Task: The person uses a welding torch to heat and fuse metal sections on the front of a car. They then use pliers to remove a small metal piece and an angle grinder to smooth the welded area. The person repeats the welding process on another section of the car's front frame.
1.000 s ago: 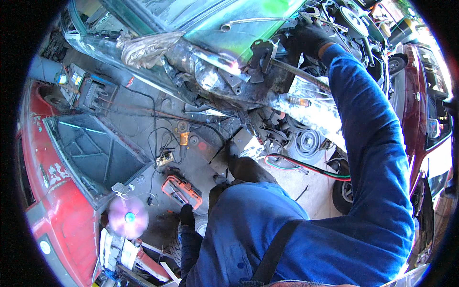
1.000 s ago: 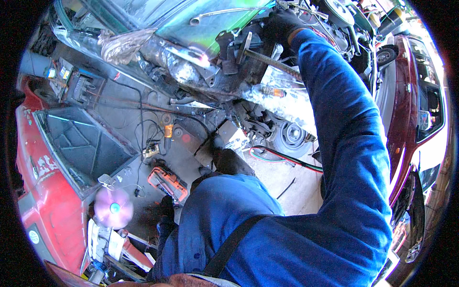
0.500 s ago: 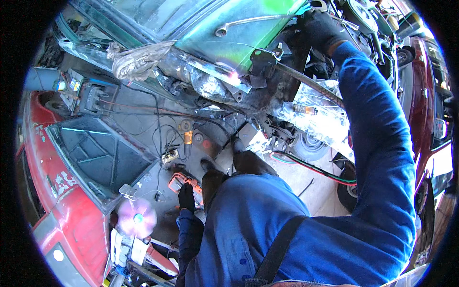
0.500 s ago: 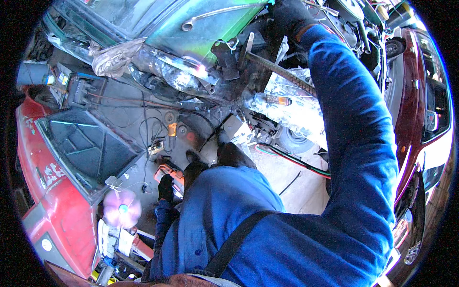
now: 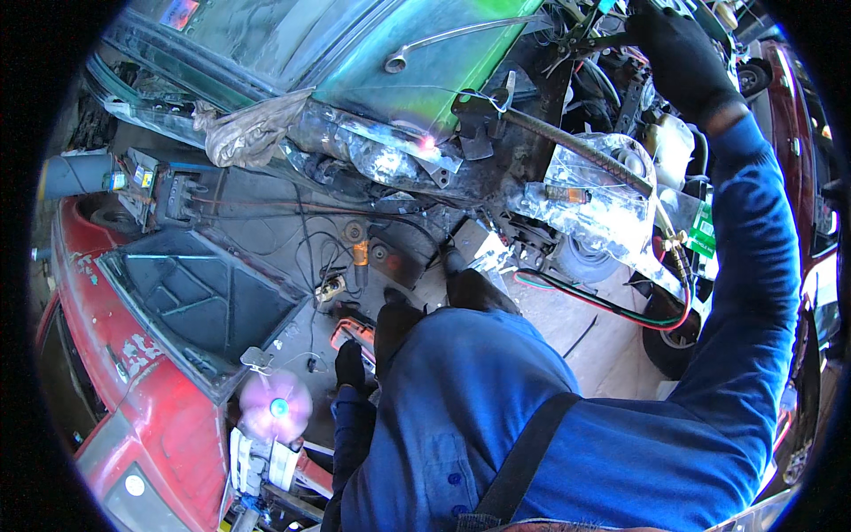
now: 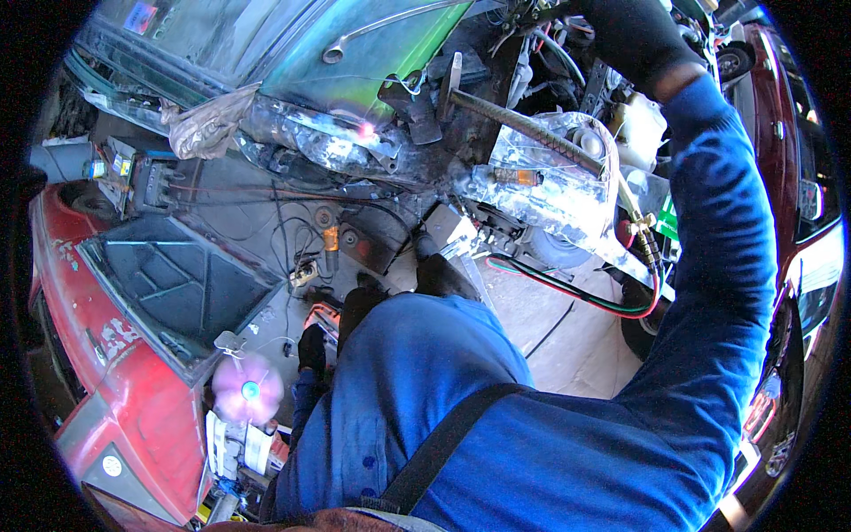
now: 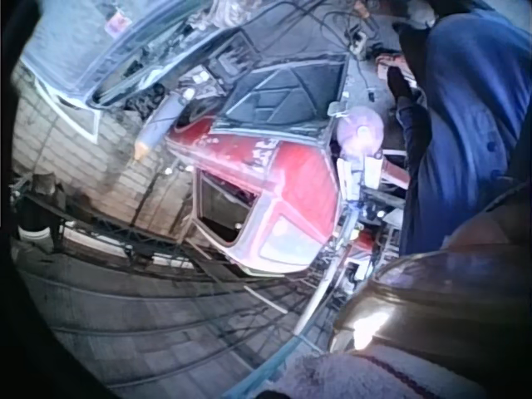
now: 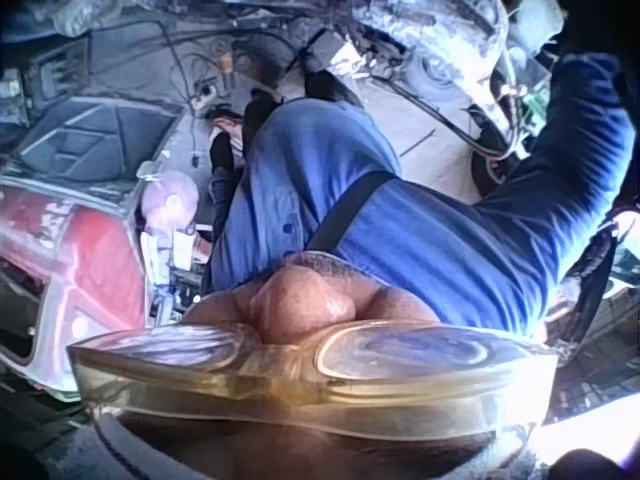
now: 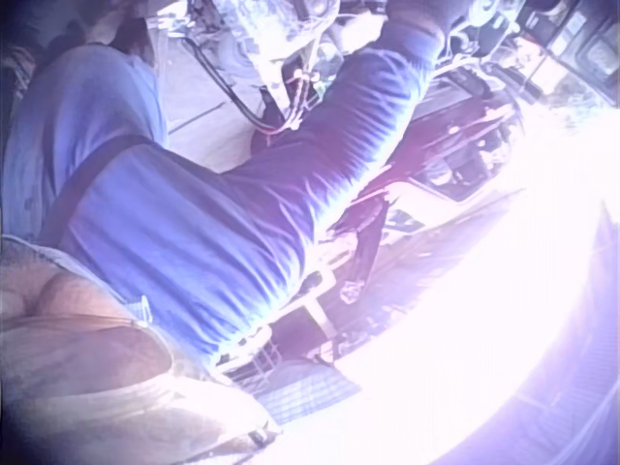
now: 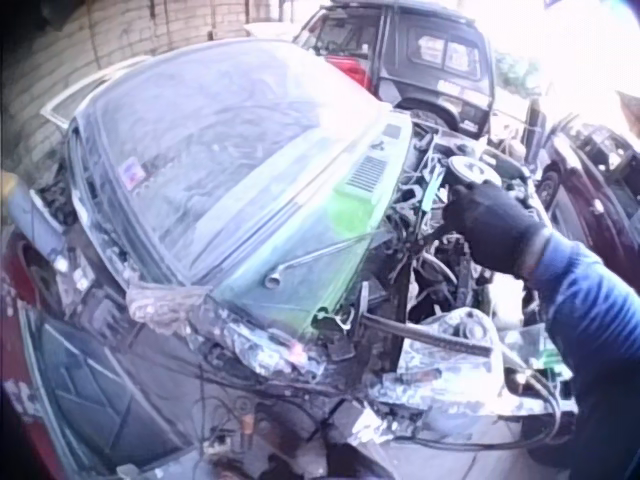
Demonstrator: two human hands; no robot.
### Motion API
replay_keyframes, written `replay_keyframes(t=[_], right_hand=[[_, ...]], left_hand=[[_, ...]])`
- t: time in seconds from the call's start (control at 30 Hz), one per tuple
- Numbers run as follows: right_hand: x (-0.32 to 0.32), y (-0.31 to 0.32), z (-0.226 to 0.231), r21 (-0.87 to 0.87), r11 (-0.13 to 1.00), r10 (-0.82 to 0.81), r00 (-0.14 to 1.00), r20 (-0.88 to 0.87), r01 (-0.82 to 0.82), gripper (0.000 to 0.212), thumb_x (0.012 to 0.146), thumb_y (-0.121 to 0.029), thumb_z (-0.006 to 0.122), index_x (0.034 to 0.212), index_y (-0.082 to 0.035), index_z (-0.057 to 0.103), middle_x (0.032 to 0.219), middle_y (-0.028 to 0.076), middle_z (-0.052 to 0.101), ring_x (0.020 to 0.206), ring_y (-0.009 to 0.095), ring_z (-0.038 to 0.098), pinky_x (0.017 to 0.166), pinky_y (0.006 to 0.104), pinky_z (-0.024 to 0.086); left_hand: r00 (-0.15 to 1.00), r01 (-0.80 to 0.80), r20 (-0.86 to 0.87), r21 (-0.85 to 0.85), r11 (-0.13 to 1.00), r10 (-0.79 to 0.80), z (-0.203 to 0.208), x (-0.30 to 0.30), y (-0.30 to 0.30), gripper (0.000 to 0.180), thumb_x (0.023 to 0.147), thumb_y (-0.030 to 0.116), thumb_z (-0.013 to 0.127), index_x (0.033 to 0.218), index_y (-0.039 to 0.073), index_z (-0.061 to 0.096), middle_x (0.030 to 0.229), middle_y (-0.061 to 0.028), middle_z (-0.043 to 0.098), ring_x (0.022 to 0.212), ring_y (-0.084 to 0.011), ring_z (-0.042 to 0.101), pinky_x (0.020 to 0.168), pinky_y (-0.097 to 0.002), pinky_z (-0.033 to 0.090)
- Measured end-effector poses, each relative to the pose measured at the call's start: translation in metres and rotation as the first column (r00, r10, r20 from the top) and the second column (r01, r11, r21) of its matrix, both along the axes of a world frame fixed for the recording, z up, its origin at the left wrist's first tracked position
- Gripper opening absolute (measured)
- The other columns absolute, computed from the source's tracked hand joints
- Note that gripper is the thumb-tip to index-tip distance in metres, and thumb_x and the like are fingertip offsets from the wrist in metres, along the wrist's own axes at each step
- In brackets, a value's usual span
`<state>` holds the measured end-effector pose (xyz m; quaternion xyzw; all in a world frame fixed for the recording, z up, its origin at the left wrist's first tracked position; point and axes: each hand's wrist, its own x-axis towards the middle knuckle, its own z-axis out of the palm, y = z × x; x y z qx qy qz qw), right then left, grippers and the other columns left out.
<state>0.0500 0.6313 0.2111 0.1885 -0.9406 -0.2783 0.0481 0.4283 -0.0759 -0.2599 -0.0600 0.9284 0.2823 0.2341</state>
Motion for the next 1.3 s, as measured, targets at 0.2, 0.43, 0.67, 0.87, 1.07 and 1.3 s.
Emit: replay_keyframes(t=[0.2,0.43,0.67,0.87,1.07,1.3], right_hand=[[0.084,0.004,0.025,-0.235,0.972,-0.055,0.989,-0.139,0.021,0.038,0.096,0.005,0.061,0.132,-0.004,0.068,0.131,0.017,0.067,0.121,0.036,0.066,0.104,0.0424,0.053],[0.235,-0.139,0.002,-0.964,-0.141,-0.518,0.813,0.267,0.227,0.035,0.109,-0.010,0.060,0.143,-0.002,0.063,0.126,0.007,0.070,0.107,0.015,0.067,0.092,0.0299,0.055],[0.273,-0.363,-0.069,-0.768,-0.508,-0.361,0.713,0.601,0.390,0.025,0.108,-0.008,0.059,0.131,0.000,0.065,0.110,0.010,0.068,0.094,0.016,0.064,0.085,0.0328,0.054],[0.283,-0.403,-0.088,-0.799,-0.227,-0.308,0.737,0.601,0.557,0.059,0.103,-0.026,0.072,0.152,0.000,0.052,0.137,0.025,0.061,0.130,0.035,0.061,0.111,0.0437,0.047],[0.260,-0.405,-0.141,-0.613,-0.554,0.058,0.761,0.646,0.563,0.113,0.087,-0.049,0.084,0.168,-0.001,0.023,0.161,0.038,0.036,0.154,0.047,0.032,0.127,0.0476,0.026],[0.238,-0.437,-0.153,-0.539,-0.726,-0.063,0.740,0.670,0.427,0.098,0.079,-0.043,0.081,0.161,-0.008,0.041,0.133,0.031,0.064,0.118,0.044,0.065,0.105,0.0468,0.050]], left_hand=[[0.996,-0.084,0.053,0.353,0.932,0.070,0.111,-0.127,0.086,0.045,0.110,0.025,0.058,0.145,-0.003,0.059,0.139,-0.0197,0.068,0.130,-0.0291,0.064,0.111,-0.0369,0.049],[0.964,0.191,-0.018,0.741,0.643,-0.265,0.244,-0.260,0.189,0.065,0.105,0.027,0.068,0.157,-0.004,0.044,0.153,-0.0222,0.057,0.142,-0.0291,0.056,0.118,-0.0407,0.044],[0.894,0.139,-0.092,0.987,0.077,-0.439,0.313,-0.268,0.222,0.127,0.086,0.045,0.090,0.168,-0.001,0.005,0.163,-0.0289,0.036,0.155,-0.0369,0.036,0.126,-0.0490,0.032],[0.902,0.027,0.136,0.930,0.367,-0.411,0.289,-0.264,0.192,0.060,0.107,0.034,0.063,0.152,-0.002,0.046,0.129,-0.0188,0.070,0.122,-0.0255,0.068,0.106,-0.0398,0.054],[0.903,0.182,0.019,0.888,0.422,-0.430,0.292,-0.284,0.178,0.044,0.104,0.030,0.067,0.133,-0.002,0.059,0.109,-0.0100,0.070,0.097,-0.0157,0.067,0.086,-0.0324,0.056],[0.805,0.332,-0.031,0.852,0.406,-0.592,0.331,-0.320,0.186,0.044,0.108,0.044,0.064,0.116,0.001,0.064,0.096,-0.0057,0.070,0.089,-0.0159,0.066,0.080,-0.0348,0.055]])
